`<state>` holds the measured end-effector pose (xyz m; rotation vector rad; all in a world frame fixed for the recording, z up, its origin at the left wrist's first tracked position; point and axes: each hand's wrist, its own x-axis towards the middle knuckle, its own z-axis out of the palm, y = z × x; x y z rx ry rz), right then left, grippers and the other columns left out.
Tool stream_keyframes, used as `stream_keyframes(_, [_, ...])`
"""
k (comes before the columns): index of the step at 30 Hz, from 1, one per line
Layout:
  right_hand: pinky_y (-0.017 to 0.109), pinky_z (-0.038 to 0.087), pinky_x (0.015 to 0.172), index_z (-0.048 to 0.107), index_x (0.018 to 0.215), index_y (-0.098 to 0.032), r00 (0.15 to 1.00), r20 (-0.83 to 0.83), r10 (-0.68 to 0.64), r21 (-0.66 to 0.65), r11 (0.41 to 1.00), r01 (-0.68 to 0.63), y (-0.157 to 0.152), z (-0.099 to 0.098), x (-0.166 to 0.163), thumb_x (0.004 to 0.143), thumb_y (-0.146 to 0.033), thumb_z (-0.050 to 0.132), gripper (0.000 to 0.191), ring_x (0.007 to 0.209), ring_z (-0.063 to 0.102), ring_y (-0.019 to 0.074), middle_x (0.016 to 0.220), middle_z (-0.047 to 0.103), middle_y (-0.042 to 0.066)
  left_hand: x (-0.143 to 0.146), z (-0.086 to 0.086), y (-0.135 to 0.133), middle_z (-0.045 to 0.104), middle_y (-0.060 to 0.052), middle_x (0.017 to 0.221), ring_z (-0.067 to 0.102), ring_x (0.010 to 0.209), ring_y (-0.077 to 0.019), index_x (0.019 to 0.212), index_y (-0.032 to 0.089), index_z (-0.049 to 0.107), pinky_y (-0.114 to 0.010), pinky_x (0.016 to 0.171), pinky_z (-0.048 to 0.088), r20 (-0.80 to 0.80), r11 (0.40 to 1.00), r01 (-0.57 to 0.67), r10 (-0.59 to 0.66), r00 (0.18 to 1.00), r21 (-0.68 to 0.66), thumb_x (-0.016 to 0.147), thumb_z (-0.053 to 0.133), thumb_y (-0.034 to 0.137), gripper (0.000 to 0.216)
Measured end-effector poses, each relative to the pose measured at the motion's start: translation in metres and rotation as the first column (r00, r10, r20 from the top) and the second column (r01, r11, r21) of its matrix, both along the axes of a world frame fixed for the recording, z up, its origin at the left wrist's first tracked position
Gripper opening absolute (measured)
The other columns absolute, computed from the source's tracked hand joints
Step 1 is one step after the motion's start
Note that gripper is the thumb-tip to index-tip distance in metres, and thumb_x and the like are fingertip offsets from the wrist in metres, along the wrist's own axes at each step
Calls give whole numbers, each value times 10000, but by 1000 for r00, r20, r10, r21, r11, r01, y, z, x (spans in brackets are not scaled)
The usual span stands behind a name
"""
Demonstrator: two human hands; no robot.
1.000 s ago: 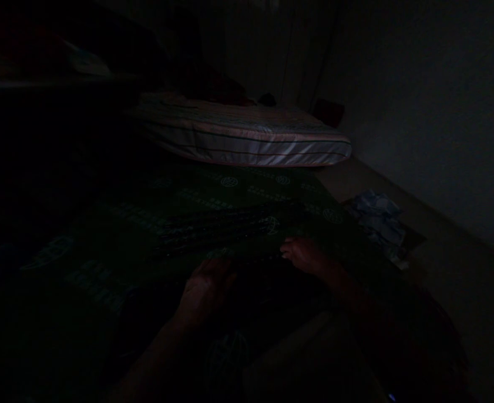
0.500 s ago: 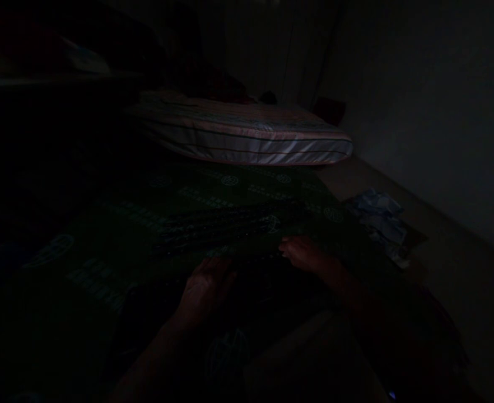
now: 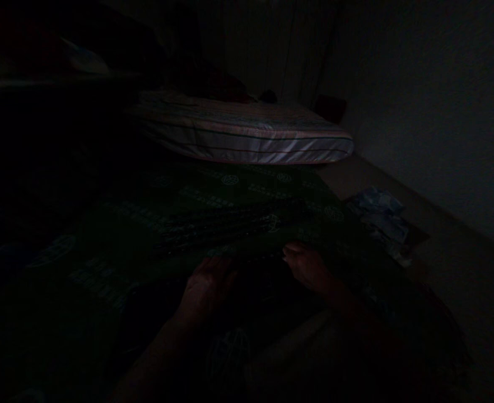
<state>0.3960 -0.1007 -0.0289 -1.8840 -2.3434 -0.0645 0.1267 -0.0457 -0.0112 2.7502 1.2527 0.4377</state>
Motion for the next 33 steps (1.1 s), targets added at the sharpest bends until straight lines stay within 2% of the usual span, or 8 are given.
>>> stream_keyframes(3, [373,492,908,633,1062,-132,999,40,7,191,981,-14,-7,-8,-6,898,-176,446,253,1034,599,236,1103,646,137,0,-2,0,664,-107,978,602,903,-274,1027,143,625,-406,825,477,-5,1000,-7,7,1000,14,894,462,281,251])
stream_keyframes(5, [377,485,939,629,1077,-111,998,65,18,251,967,-34,-9,-12,-8,899,-181,457,257,1063,590,245,1119,643,144,0,-3,1,665,-106,975,603,899,-273,1019,146,627,-404,821,479,-8,1000,-8,8,1000,22,892,470,284,245])
stream_keyframes(16, [402,453,1001,620,1125,-89,996,84,1,322,946,-28,-13,-21,-10,915,-198,440,297,1134,554,257,1176,621,165,1,-1,1,666,-108,961,603,886,-273,1006,138,636,-399,810,478,-15,1000,-5,5,1000,19,892,478,278,240])
stream_keyframes(23, [398,450,1006,650,1074,-77,996,85,4,342,939,-33,-13,-22,-12,911,-182,437,288,1136,554,260,1174,622,173,1,-1,2,665,-110,990,598,920,-275,1020,137,627,-398,824,478,-9,1000,-25,25,1000,2,893,470,288,252])
stream_keyframes(27, [393,460,997,636,1101,-68,999,42,-20,329,944,5,-13,-23,-13,915,-191,426,306,1143,552,259,1195,607,183,1,-4,2,668,-103,970,601,905,-271,997,149,631,-399,818,477,-7,1000,-22,22,1000,17,895,463,292,243])
stream_keyframes(33, [393,478,980,617,1140,-127,996,-47,-71,324,942,82,-16,-25,-13,918,-232,430,309,1130,561,245,1223,593,150,0,-5,2,666,-102,973,606,899,-262,996,156,631,-394,827,476,3,1000,-6,6,1000,30,894,465,285,234])
